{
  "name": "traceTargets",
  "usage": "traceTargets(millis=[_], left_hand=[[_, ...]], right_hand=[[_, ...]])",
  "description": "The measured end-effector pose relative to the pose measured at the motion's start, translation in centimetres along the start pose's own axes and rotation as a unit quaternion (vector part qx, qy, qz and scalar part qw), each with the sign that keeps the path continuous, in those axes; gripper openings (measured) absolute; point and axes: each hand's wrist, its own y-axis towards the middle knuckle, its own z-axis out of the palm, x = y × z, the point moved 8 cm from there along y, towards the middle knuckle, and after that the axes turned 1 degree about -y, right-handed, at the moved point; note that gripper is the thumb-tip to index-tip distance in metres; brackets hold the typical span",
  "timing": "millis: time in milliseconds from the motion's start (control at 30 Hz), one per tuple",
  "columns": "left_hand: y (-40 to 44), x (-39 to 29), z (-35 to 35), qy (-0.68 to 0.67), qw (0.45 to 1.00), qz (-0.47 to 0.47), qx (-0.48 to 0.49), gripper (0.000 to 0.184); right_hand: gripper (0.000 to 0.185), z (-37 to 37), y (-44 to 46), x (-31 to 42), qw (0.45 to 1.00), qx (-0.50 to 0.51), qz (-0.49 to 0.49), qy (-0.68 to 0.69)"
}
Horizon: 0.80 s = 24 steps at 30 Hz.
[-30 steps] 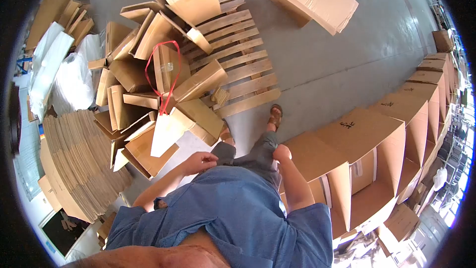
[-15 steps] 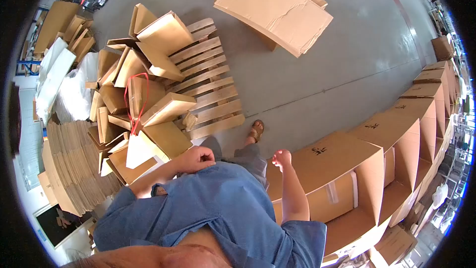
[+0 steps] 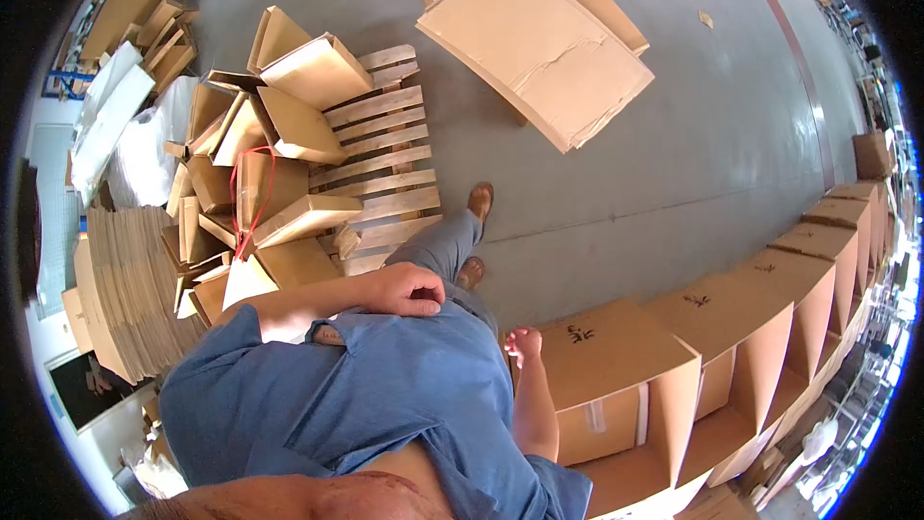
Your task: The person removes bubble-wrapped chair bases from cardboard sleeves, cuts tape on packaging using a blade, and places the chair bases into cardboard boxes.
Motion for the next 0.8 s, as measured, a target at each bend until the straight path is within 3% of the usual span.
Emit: traceTargets(millis=[67,100,167,200,233,267,300,333,367,400,500,600,667,733,800], left_hand=[[2.5,-0.1,-2.6,-0.018,0.999,0.029,-0.022,0.028],[3.9,-0.3,-3.8,-0.030,0.998,0.058,-0.024,0.028],[5.7,-0.6,-6.1,-0.053,0.994,0.087,-0.029,0.027],[6.8,-0.5,-7.7,-0.053,0.996,0.074,-0.011,0.027],[7.6,-0.4,-9.2,-0.055,0.997,0.060,0.007,0.028],[8.0,-0.4,-11.0,-0.065,0.996,0.059,0.003,0.028],[8.1,-0.1,-12.5,-0.062,0.997,0.043,0.008,0.028],[8.2,0.0,-14.0,-0.057,0.998,0.028,0.010,0.029],[8.1,-0.7,-16.2,-0.060,0.998,0.005,0.014,0.028],[8.4,-0.3,-18.0,-0.060,0.998,0.007,0.007,0.028],[9.3,3.2,-20.7,-0.237,0.969,-0.053,-0.036,0.029],[10.7,6.7,-23.6,-0.289,0.947,-0.102,-0.094,0.028],[11.0,6.9,-25.7,-0.232,0.954,-0.068,-0.179,0.030],[11.2,8.6,-27.2,-0.109,0.955,-0.134,-0.239,0.033],[11.9,10.9,-27.8,-0.166,0.939,-0.138,-0.269,0.035]], right_hand=[[0.015,0.0,-2.5,5.1,0.979,-0.043,-0.108,-0.166],[0.015,-2.6,4.0,2.3,0.978,-0.041,-0.108,-0.172],[0.022,-5.8,14.4,-5.1,0.968,-0.050,-0.201,-0.144],[0.022,-6.3,14.5,-1.9,0.966,-0.052,-0.202,-0.153],[0.019,-5.5,12.4,3.3,0.895,-0.066,-0.286,-0.336],[0.016,-4.0,8.9,8.0,0.785,-0.073,-0.353,-0.504],[0.016,-4.7,6.4,13.9,0.783,-0.068,-0.346,-0.513],[0.013,-2.8,3.9,19.5,0.891,-0.040,-0.197,-0.408],[0.012,0.4,0.5,24.4,0.958,-0.015,-0.046,-0.282],[0.012,-1.1,5.1,23.9,0.990,-0.005,0.016,-0.138],[0.006,-1.0,9.8,33.2,0.999,-0.017,-0.023,0.021],[0.014,3.7,8.5,44.2,0.993,-0.002,-0.109,-0.048],[0.018,6.5,9.2,48.5,0.987,0.002,-0.117,-0.109],[0.017,9.0,10.9,51.1,0.976,0.064,-0.114,-0.173],[0.016,10.9,12.3,53.1,0.971,0.064,-0.103,-0.207]])
